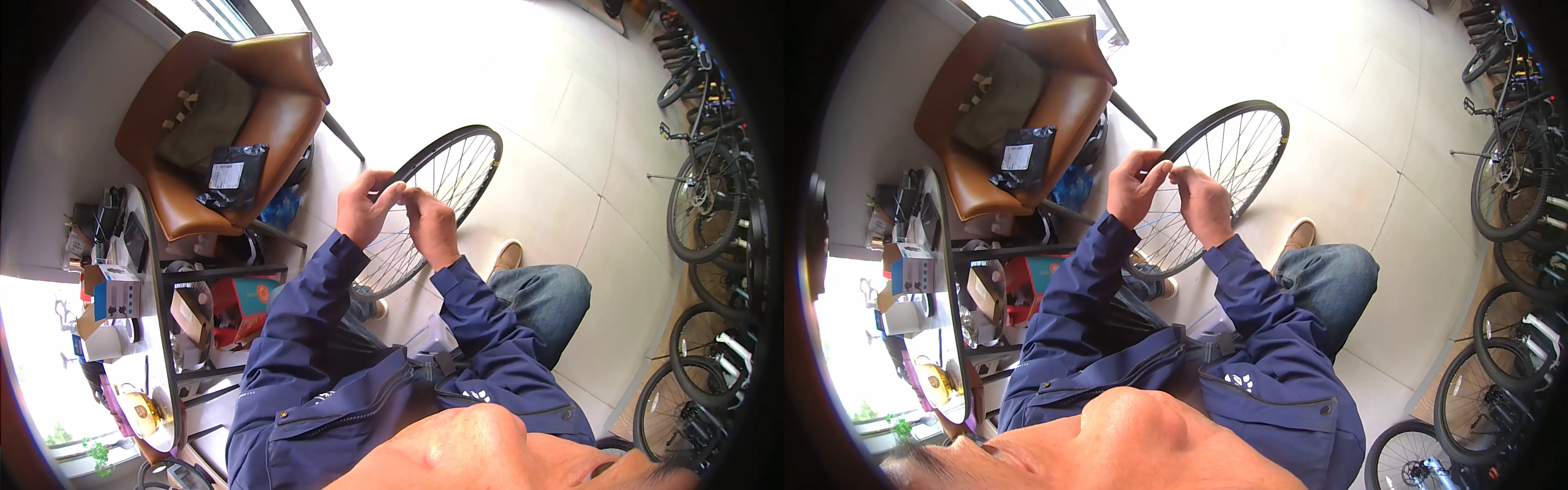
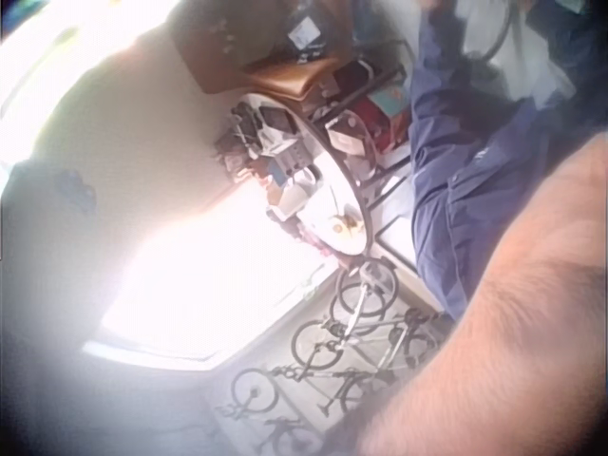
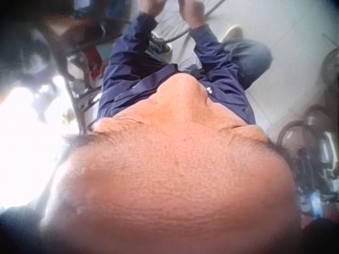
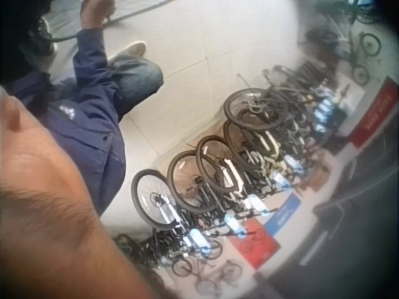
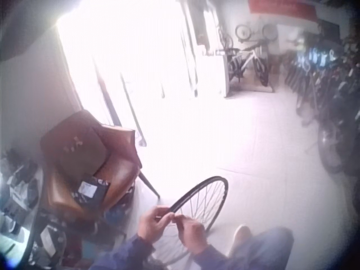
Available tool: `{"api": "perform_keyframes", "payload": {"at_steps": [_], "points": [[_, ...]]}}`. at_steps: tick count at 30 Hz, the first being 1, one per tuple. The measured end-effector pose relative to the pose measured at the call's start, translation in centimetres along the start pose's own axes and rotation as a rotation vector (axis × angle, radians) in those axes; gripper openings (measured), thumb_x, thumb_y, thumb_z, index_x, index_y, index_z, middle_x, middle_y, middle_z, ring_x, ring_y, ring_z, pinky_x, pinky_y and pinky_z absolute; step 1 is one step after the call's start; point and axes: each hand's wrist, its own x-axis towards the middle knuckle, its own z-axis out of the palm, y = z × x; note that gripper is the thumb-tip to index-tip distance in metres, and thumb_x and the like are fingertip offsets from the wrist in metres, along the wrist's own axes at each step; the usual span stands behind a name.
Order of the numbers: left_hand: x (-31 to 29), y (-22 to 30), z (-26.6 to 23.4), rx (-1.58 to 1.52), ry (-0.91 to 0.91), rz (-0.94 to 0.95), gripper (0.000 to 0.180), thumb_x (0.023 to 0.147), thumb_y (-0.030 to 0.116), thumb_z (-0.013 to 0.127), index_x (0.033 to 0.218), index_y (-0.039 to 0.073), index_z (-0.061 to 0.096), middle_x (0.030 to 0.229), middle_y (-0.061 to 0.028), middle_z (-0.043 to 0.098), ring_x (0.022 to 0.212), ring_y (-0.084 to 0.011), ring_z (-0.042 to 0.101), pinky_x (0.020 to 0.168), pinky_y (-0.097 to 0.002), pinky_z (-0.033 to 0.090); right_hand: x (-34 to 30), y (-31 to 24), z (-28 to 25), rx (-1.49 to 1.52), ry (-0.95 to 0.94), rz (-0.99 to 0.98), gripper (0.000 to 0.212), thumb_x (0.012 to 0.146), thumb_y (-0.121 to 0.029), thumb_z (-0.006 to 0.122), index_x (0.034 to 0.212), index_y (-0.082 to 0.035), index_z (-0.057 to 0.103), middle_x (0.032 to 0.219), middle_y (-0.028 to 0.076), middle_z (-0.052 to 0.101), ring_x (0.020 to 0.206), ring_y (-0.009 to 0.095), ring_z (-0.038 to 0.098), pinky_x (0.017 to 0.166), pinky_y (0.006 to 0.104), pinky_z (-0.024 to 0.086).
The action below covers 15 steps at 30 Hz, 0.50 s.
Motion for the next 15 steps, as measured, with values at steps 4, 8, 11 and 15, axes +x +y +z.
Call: {"api": "perform_keyframes", "payload": {"at_steps": [4, 8, 11, 15], "points": [[0.3, 0.2, 0.0, 0.013, 0.021, 0.047, 0.027, 0.095, 0.017, 0.083, 0.114, -0.001, 0.075, 0.092, -0.0125, 0.081, 0.085, -0.0161, 0.078, 0.078, -0.0295, 0.06, -0.3, 0.4, 0.7, -0.007, 0.017, -0.031, 0.008, 0.102, -0.008, 0.067, 0.109, -0.012, 0.071, 0.093, 0.008, 0.077, 0.087, 0.033, 0.076, 0.073, 0.0432, 0.06], [0.4, -0.1, 0.2, -0.032, 0.025, 0.022, 0.027, 0.095, 0.018, 0.084, 0.113, 0.0, 0.075, 0.092, -0.0118, 0.08, 0.083, -0.0135, 0.075, 0.077, -0.0289, 0.059, -1.0, 0.5, 1.2, -0.034, 0.021, -0.078, 0.013, 0.1, -0.001, 0.063, 0.107, -0.01, 0.07, 0.091, 0.01, 0.076, 0.085, 0.033, 0.076, 0.074, 0.0414, 0.059], [1.1, -0.5, -0.2, -0.015, 0.028, -0.03, 0.027, 0.095, 0.02, 0.085, 0.111, 0.0, 0.075, 0.092, -0.0108, 0.08, 0.082, -0.0126, 0.074, 0.076, -0.0289, 0.059, -1.2, 0.3, 1.4, 0.03, 0.025, -0.072, 0.016, 0.1, -0.001, 0.063, 0.109, -0.009, 0.073, 0.093, 0.011, 0.077, 0.086, 0.032, 0.076, 0.075, 0.0391, 0.059], [0.8, -1.0, -0.7, -0.028, 0.048, 0.015, 0.026, 0.095, 0.02, 0.085, 0.11, 0.001, 0.075, 0.092, -0.0102, 0.08, 0.084, -0.0121, 0.074, 0.079, -0.0284, 0.059, 0.0, 0.8, 0.0, 0.079, 0.099, -0.003, 0.012, 0.102, -0.006, 0.069, 0.112, -0.006, 0.075, 0.099, 0.014, 0.078, 0.09, 0.033, 0.077, 0.078, 0.0373, 0.06]]}}
